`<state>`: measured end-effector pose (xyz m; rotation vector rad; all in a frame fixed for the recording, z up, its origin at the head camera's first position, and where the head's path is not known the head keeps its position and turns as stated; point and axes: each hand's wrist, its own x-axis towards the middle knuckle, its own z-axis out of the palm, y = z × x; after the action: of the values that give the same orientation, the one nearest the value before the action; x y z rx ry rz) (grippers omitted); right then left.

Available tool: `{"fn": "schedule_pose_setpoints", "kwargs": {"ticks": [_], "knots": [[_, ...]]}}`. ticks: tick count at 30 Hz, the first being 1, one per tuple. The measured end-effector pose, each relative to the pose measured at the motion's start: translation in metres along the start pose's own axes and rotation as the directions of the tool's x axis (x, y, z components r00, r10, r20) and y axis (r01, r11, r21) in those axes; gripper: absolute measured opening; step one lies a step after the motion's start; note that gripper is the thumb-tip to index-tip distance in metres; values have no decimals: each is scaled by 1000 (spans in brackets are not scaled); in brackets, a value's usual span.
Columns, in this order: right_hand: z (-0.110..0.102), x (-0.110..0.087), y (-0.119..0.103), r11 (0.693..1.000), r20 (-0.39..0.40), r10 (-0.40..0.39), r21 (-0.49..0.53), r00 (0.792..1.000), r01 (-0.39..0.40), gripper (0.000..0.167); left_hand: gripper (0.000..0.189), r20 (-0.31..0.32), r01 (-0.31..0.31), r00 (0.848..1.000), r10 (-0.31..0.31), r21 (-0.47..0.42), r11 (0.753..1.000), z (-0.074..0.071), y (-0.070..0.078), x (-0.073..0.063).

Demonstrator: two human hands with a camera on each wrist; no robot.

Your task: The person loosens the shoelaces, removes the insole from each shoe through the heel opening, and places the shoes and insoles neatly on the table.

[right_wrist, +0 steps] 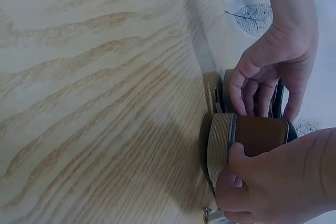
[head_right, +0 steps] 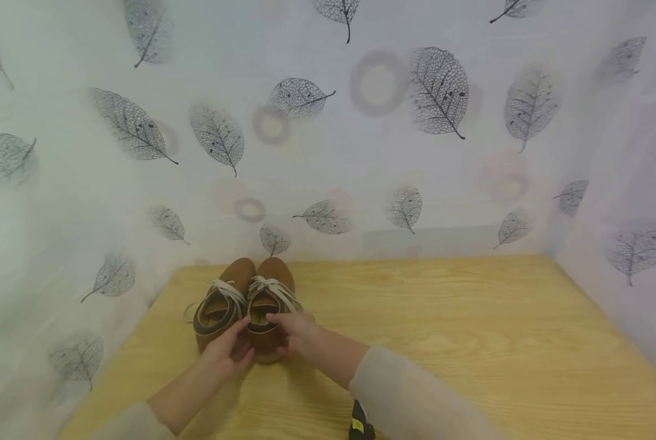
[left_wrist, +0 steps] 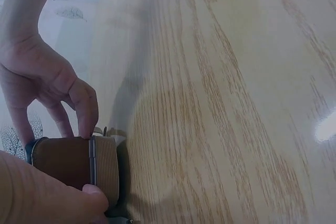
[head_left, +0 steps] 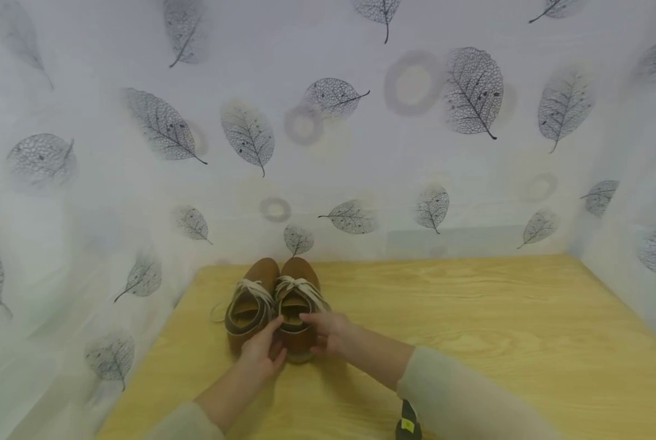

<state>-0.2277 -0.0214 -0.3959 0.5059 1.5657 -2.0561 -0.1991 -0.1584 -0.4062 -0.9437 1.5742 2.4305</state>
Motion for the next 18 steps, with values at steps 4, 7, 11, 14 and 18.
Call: {"fn": "schedule_pose_setpoints", "kwargs": {"ticks": [4,7,11,14,18], "knots": [[-1,-2,2,999,23,-25,-20,999,25,64,26,14,-5,1000,5,10,1000,-2,-1,0],[-1,-4,4,999,7,-37,-33,999,37,64,24,17,-13,1000,13,20,1000,-2,-2,-1],[-4,-5,6,998,-16,-46,-44,999,46,58,21,17,-17,1000,16,28,999,0,-6,-4],[-8,-7,7,998,-28,-51,-43,998,50,56,20,19,-18,1000,18,26,999,3,-10,-5],[-10,-12,8,997,-38,-63,-46,997,61,52,27,25,-19,1000,18,20,1000,6,-14,-7]]}}
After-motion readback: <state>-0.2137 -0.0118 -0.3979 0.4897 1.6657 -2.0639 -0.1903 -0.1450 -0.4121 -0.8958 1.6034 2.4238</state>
